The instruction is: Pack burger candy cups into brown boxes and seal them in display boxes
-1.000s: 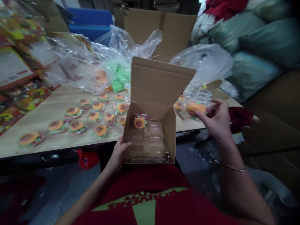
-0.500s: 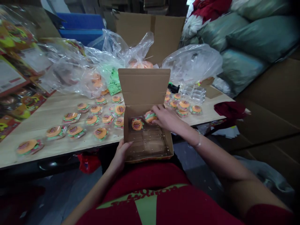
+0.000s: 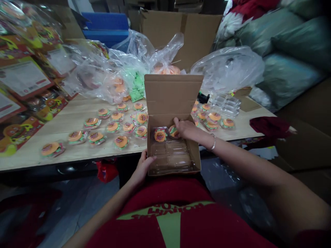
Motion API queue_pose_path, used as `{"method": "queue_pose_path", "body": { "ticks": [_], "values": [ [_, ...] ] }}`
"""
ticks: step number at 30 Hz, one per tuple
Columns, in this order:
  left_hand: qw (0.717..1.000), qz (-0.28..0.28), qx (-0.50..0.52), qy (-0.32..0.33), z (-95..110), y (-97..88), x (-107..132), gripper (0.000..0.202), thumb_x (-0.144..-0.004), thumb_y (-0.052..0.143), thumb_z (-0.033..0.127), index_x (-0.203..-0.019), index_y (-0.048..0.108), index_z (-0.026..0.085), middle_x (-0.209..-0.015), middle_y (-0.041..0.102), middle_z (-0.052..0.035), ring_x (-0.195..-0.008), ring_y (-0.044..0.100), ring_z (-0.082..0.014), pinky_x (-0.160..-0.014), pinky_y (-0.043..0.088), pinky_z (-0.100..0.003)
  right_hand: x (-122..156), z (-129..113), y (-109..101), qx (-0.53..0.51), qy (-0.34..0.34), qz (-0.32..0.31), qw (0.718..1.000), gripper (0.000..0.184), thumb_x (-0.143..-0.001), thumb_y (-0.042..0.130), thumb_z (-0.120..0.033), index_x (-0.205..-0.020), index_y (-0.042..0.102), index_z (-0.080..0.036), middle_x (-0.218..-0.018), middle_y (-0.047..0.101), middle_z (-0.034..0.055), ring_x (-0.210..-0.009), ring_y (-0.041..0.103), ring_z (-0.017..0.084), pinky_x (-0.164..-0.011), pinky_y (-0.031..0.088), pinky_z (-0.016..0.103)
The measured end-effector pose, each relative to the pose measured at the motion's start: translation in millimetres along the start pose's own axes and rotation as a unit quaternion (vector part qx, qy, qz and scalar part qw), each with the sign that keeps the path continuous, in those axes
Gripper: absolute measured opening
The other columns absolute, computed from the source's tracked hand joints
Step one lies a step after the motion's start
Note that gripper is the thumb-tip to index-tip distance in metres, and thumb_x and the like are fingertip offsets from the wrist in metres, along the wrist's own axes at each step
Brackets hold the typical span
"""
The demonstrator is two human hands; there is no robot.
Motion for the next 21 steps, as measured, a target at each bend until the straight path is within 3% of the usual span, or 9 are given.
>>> {"method": "queue_pose_path", "body": {
  "ticks": [3, 8, 12, 16, 19, 21],
  "values": [
    [1.000, 0.005, 0.005, 0.002, 0, -0.2, 0, 0.067, -0.065, 0.076, 0.037, -0.124, 0.049, 0.020, -0.106, 0.069, -0.0069, -0.094, 0.067, -0.0275, -0.081, 0.052, -0.037, 3, -5, -8, 0.048, -0.041, 0.004, 0.998, 0.041, -0.080, 0.070, -0.016, -0.117, 0.057, -0.009, -0.105, 0.071, 0.0184, -0.093, 0.068, 0.028, -0.064, 0.038, 0.030],
    [1.000, 0.014, 0.009, -0.002, 2, 2.2, 1, 0.070, -0.064, 0.076, 0.037, -0.126, 0.050, 0.019, -0.109, 0.070, -0.0082, -0.096, 0.067, -0.0277, -0.083, 0.051, -0.037, 9, 6, -11, 0.032, -0.067, 0.015, 0.997, 0.039, -0.086, 0.069, -0.022, -0.119, 0.056, -0.005, -0.101, 0.072, 0.0176, -0.093, 0.068, 0.027, -0.066, 0.038, 0.031],
    [1.000, 0.017, 0.015, -0.001, 5, 5.9, 4, 0.072, -0.065, 0.076, 0.037, -0.129, 0.049, 0.019, -0.113, 0.070, -0.0094, -0.096, 0.067, -0.0284, -0.084, 0.051, -0.038, 2, 5, 5, 0.040, -0.074, -0.008, 0.996, 0.042, -0.084, 0.071, -0.023, -0.119, 0.057, -0.004, -0.096, 0.072, 0.0185, -0.088, 0.068, 0.027, -0.064, 0.038, 0.031],
    [1.000, 0.007, -0.004, 0.003, 4, 8.0, 9, 0.074, -0.068, 0.074, 0.039, -0.133, 0.047, 0.018, -0.121, 0.067, -0.0122, -0.104, 0.065, -0.0304, -0.088, 0.050, -0.039, -6, -1, 16, 0.123, -0.053, -0.031, 0.990, 0.048, -0.078, 0.077, -0.029, -0.117, 0.061, -0.006, -0.107, 0.070, 0.0224, -0.100, 0.064, 0.033, -0.070, 0.042, 0.032],
    [0.996, -0.050, -0.079, 0.002, 14, 4.6, 9, 0.071, -0.070, 0.073, 0.045, -0.132, 0.050, 0.019, -0.125, 0.066, -0.0122, -0.111, 0.063, -0.0311, -0.093, 0.049, -0.041, -7, -3, 17, 0.157, -0.059, -0.027, 0.985, 0.047, -0.077, 0.078, -0.034, -0.114, 0.064, -0.008, -0.109, 0.069, 0.0219, -0.100, 0.063, 0.033, -0.074, 0.043, 0.034],
    [0.974, -0.080, -0.210, 0.020, 32, -6.6, 5, 0.061, -0.073, 0.069, 0.052, -0.123, 0.059, 0.017, -0.121, 0.068, -0.0115, -0.112, 0.062, -0.0314, -0.096, 0.048, -0.042, -7, -4, 18, 0.159, -0.056, -0.035, 0.985, 0.040, -0.079, 0.074, -0.029, -0.112, 0.066, -0.007, -0.104, 0.070, 0.0209, -0.094, 0.064, 0.030, -0.072, 0.043, 0.033]
  ]
}}
Point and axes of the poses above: each hand's wrist, its own x-axis away from the middle knuckle, its own y-axis out of the palm, z = x × y, the point moved 5 cm from there along -x, towards the middle knuckle
